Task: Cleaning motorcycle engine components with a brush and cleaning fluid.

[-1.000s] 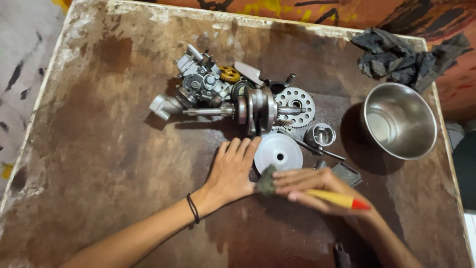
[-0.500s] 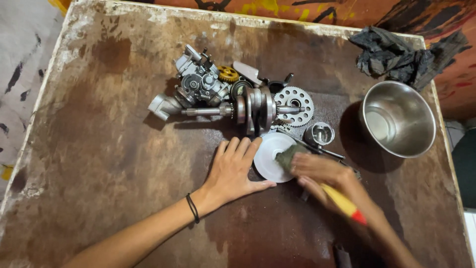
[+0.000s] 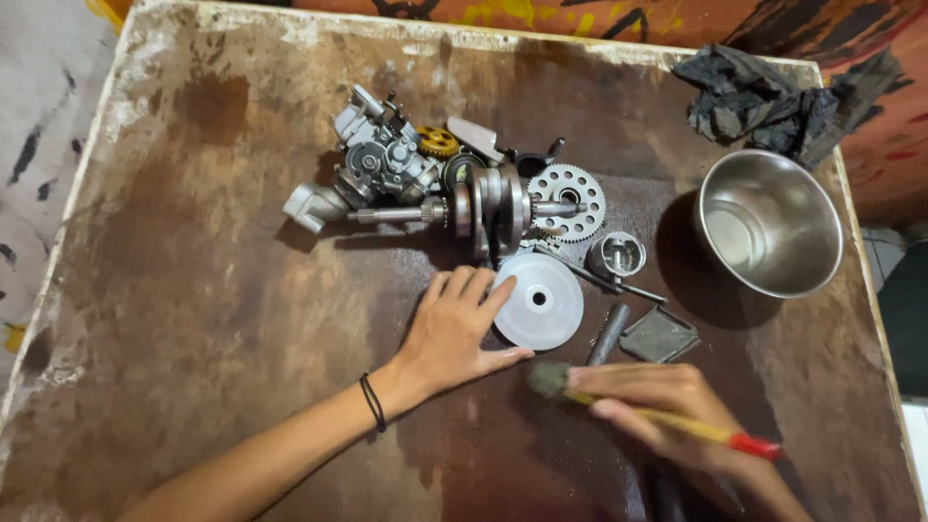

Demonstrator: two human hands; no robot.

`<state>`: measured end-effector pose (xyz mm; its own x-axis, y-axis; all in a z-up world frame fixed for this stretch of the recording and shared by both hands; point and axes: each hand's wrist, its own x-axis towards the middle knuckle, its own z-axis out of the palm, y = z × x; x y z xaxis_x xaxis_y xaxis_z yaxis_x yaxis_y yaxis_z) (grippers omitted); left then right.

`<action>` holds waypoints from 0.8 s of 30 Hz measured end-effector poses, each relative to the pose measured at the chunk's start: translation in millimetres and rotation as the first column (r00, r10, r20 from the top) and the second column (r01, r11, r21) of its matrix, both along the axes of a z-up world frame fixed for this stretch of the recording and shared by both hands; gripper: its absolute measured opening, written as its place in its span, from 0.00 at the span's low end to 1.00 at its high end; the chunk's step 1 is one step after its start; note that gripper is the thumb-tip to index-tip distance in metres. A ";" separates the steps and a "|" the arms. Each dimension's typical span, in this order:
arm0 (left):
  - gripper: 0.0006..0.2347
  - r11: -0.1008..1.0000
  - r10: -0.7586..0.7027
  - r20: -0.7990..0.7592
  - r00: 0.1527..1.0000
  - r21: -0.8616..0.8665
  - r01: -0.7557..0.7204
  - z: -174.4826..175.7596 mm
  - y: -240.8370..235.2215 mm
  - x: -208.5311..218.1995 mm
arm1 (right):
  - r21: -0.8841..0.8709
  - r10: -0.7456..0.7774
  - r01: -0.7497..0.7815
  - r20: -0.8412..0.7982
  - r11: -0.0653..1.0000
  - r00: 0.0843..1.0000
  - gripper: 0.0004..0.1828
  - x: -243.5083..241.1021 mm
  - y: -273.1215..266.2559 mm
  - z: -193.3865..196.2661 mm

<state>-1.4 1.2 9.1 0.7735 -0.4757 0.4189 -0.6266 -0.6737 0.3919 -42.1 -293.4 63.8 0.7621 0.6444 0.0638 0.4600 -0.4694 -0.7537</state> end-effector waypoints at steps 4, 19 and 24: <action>0.33 0.991 -0.134 0.145 0.980 0.048 0.128 -1.6 -8.3 6.9 | 0.323 -0.097 0.095 -0.010 0.942 0.995 0.15 -0.7 -34.7 7.3; 0.57 0.854 -0.044 -0.279 0.959 0.487 0.181 37.5 -68.2 34.9 | 0.011 -0.125 0.127 0.265 0.992 0.956 0.12 -5.1 -29.4 73.1; 0.57 0.837 -0.106 -0.308 0.946 0.486 0.252 35.9 -59.2 27.1 | 0.034 -0.141 0.137 0.269 0.990 0.953 0.12 -9.6 -34.6 97.6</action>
